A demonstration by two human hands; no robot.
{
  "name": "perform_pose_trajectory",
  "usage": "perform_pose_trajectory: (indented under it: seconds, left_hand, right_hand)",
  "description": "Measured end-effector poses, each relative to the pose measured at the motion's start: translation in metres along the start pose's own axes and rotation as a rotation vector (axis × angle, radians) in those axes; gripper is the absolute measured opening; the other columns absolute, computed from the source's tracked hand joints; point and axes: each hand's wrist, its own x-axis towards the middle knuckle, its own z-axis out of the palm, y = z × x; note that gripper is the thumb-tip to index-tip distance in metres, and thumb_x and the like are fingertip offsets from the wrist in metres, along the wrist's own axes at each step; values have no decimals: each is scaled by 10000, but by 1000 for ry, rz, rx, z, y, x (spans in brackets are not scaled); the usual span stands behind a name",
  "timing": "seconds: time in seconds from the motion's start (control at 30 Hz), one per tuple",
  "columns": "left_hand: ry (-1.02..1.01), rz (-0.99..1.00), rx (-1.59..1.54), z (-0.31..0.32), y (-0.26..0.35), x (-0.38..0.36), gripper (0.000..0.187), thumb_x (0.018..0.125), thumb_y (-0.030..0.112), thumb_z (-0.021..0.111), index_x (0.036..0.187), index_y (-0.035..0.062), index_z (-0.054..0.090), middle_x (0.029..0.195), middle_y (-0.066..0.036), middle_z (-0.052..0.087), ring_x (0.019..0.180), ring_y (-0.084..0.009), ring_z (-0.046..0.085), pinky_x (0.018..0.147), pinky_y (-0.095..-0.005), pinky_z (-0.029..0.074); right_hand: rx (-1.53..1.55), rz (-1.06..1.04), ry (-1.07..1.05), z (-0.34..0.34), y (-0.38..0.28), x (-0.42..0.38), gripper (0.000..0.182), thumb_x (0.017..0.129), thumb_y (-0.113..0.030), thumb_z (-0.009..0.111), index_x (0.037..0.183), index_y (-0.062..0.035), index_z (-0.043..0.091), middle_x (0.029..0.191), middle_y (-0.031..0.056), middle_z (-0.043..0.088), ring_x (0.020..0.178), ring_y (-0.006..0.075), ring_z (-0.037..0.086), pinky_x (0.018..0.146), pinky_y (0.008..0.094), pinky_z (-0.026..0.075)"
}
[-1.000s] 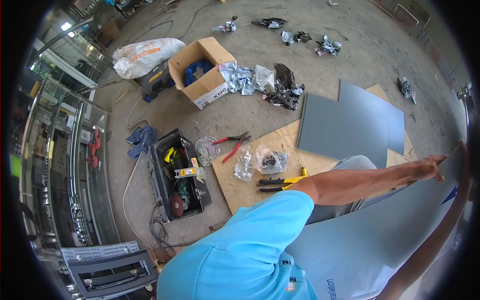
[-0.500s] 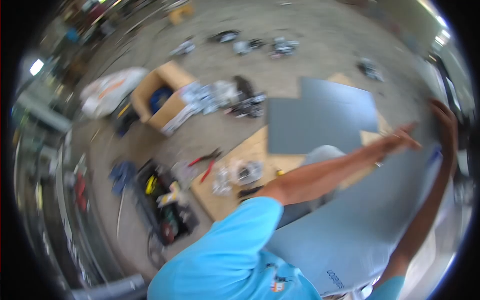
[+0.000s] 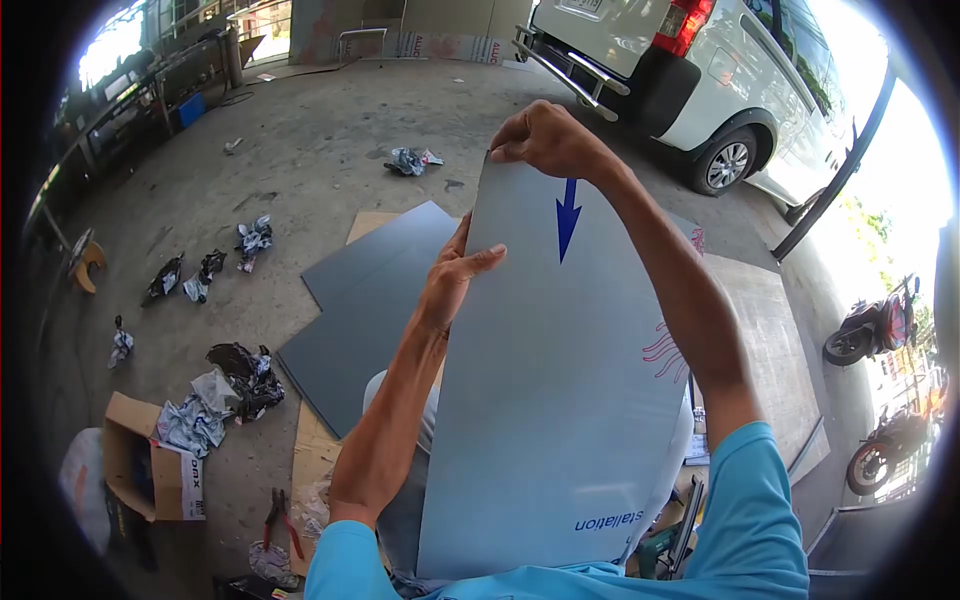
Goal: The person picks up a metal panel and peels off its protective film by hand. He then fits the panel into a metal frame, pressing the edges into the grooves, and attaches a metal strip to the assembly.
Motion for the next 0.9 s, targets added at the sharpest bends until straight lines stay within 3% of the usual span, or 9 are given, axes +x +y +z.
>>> perform_pose_trajectory:
  seconds: [0.17, 0.23, 0.27, 0.33, 0.37, 0.43, 0.53, 0.9]
  left_hand:
    - [-22, 34, 43, -3, -4, 5, 680, 770, 204, 664, 1363, 41, 373, 1261, -158, 511, 1223, -251, 439, 1061, -365, 291]
    - [-4, 34, 38, -3, -4, 3, 689, 769, 211, 665, 1366, 38, 367, 1255, -163, 516, 1232, -249, 431, 1068, -367, 283]
    - [0, 29, 31, -5, -4, 1, 689, 769, 211, 665, 1366, 38, 367, 1255, -163, 516, 1232, -249, 431, 1068, -367, 283]
    - [-6, 16, 27, -7, -2, 2, 687, 767, 203, 662, 1366, 36, 369, 1256, -167, 516, 1247, -247, 418, 1073, -371, 275]
    - [-6, 19, 24, -7, -1, 2, 687, 767, 203, 662, 1366, 36, 369, 1256, -167, 516, 1247, -247, 418, 1073, -371, 275]
    - [5, 63, 42, -6, 0, 1, 686, 764, 202, 662, 1363, 32, 373, 1252, -167, 519, 1242, -245, 425, 1070, -373, 282]
    - [22, 73, 34, -7, 0, 0, 691, 755, 205, 664, 1360, 30, 378, 1245, -163, 522, 1232, -248, 436, 1067, -376, 286]
    - [22, 36, 33, -9, -3, 3, 697, 738, 192, 660, 1357, 33, 382, 1229, -178, 526, 1218, -257, 451, 1063, -374, 298]
  right_hand:
    - [-249, -130, -148, -11, -9, 15, 209, 774, -123, 673, 944, -5, 702, 884, 136, 693, 810, 233, 657, 797, 361, 505]
    - [-204, -93, -189, -9, -9, 22, 248, 664, -99, 652, 886, -12, 721, 800, 150, 687, 687, 243, 642, 638, 341, 514]
    - [-203, -90, -197, -6, -8, 22, 248, 664, -99, 652, 886, -12, 721, 800, 150, 687, 687, 243, 642, 638, 341, 514]
    - [164, 245, -143, -4, -9, 21, 282, 675, -153, 685, 919, -14, 712, 829, 139, 684, 761, 221, 657, 749, 295, 517]
    - [160, 245, -144, 0, -4, 20, 282, 675, -153, 685, 919, -14, 712, 829, 139, 684, 761, 221, 657, 749, 295, 517]
    - [483, 173, -50, 10, 5, 14, 299, 666, -158, 695, 921, -4, 707, 810, 132, 677, 729, 199, 655, 721, 268, 522]
    - [584, 249, 74, 21, 6, 9, 302, 623, -140, 687, 882, 14, 713, 804, 149, 680, 696, 216, 655, 678, 269, 534]
    - [641, 289, 100, 29, 10, 10, 272, 650, -135, 674, 878, 12, 705, 788, 132, 672, 713, 193, 656, 669, 266, 526]
